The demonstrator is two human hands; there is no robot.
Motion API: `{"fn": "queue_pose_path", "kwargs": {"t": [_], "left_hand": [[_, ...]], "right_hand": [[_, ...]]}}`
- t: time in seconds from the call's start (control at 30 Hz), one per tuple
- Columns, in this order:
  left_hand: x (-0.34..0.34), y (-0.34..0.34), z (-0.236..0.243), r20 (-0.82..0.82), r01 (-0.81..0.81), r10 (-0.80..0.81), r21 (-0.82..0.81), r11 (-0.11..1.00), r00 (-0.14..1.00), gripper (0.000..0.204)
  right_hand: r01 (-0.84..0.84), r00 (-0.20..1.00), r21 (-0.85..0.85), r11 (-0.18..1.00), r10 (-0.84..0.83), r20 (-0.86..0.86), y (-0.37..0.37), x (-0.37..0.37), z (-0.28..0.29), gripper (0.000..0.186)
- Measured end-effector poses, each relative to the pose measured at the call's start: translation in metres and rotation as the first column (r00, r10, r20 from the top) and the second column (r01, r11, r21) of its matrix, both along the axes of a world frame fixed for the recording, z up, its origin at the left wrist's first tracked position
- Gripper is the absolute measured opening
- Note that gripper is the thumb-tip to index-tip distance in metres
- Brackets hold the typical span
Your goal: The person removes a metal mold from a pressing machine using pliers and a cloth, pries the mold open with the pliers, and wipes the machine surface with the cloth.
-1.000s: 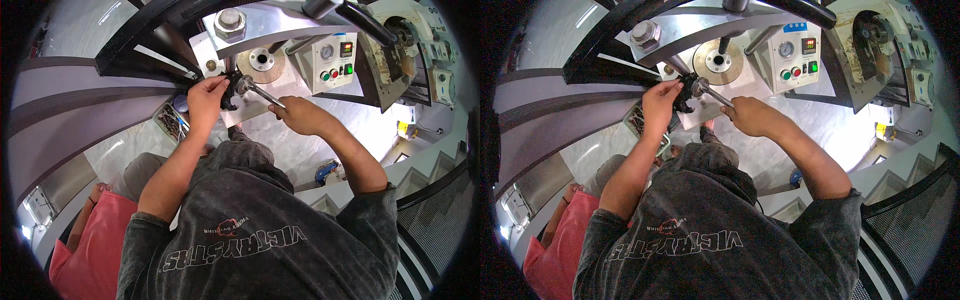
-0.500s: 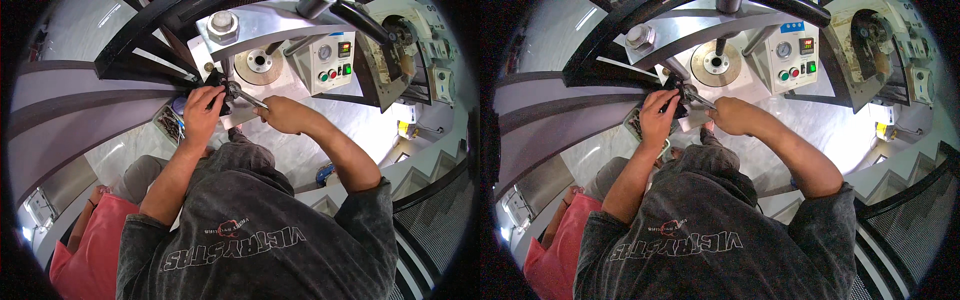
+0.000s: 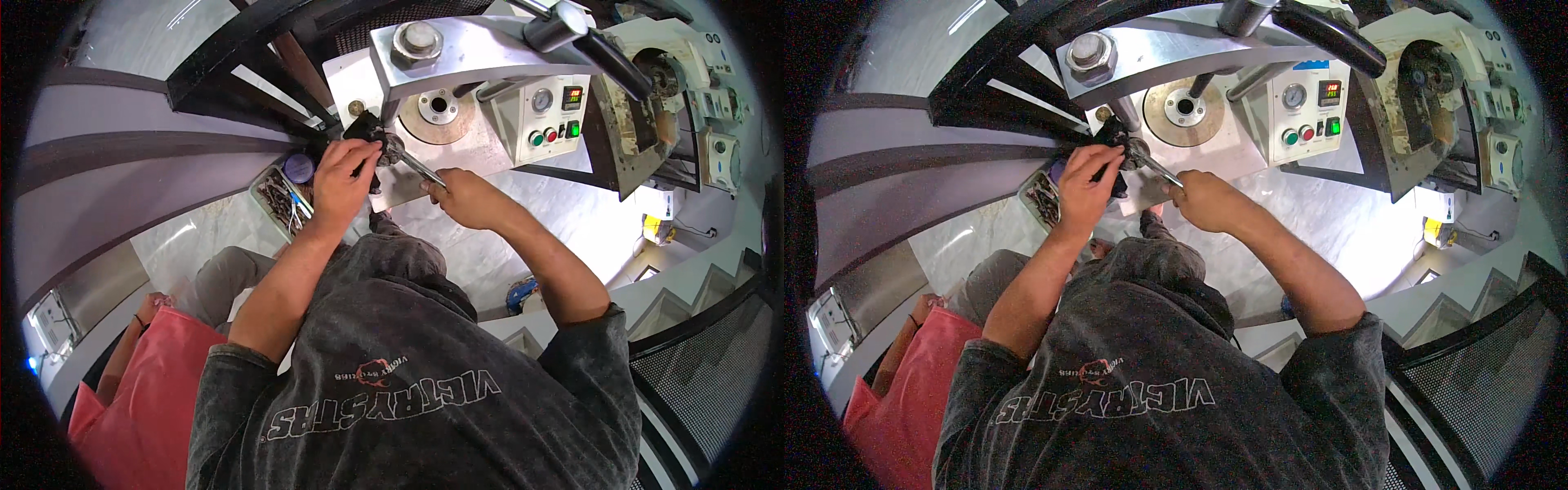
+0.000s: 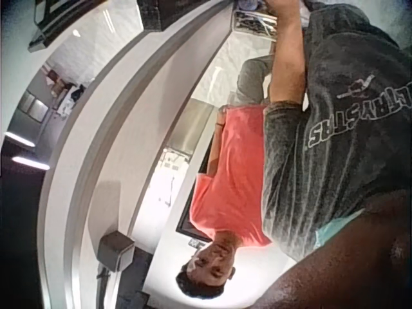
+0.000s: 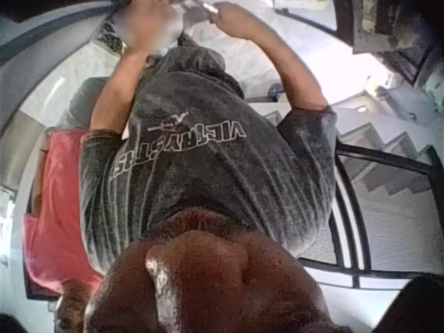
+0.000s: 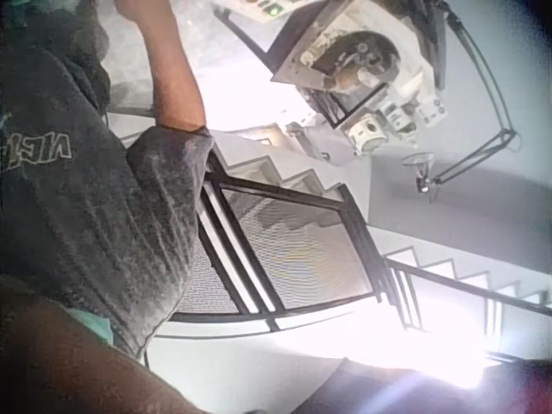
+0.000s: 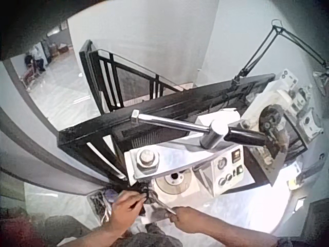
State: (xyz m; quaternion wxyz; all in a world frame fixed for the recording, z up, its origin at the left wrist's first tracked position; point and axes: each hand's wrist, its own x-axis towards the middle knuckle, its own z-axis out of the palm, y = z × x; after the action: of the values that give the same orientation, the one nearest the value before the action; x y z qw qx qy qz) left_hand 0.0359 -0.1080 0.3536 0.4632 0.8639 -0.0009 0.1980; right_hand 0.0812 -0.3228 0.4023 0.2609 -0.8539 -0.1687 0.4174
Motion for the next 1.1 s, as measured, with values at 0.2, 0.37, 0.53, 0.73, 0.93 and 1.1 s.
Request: {"fn": "queue_pose_path", "kwargs": {"t": [0.2, 0.37, 0.53, 0.73, 0.93, 1.1], "left_hand": [[0.009, 0.013, -0.017, -0.255, -0.077, 0.056, -0.074, 0.994, 0.965, 0.015], [0.003, 0.013, -0.004, -0.292, -0.070, -0.006, -0.249, 0.966, 0.957, 0.013], [0.001, 0.003, -0.002, -0.098, 0.063, -0.076, -0.122, 0.990, 0.992, 0.015], [0.008, 0.007, -0.008, -0.194, 0.105, -0.126, -0.114, 0.988, 0.973, 0.014], [0.010, 0.002, -0.002, -0.316, 0.025, -0.098, -0.227, 0.974, 0.944, 0.013], [0.016, 0.001, -0.005, -0.373, 0.001, -0.105, -0.269, 0.963, 0.922, 0.010]], "right_hand": [[0.047, 0.998, 0.019, 0.999, -0.046, -0.033, 0.000, -0.004, 0.000, 0.042], [0.115, 0.993, 0.090, 0.989, -0.111, -0.050, -0.009, -0.011, -0.006, 0.043], [0.227, 0.912, 0.041, 0.973, -0.197, -0.361, -0.004, -0.005, 0.002, 0.046], [0.258, 0.901, 0.011, 0.966, -0.236, -0.365, 0.001, -0.009, 0.001, 0.044], [0.262, 0.960, 0.110, 0.959, -0.248, -0.128, 0.002, -0.041, -0.030, 0.042], [0.279, 0.948, 0.186, 0.942, -0.302, 0.105, 0.004, -0.065, -0.046, 0.034]]}}
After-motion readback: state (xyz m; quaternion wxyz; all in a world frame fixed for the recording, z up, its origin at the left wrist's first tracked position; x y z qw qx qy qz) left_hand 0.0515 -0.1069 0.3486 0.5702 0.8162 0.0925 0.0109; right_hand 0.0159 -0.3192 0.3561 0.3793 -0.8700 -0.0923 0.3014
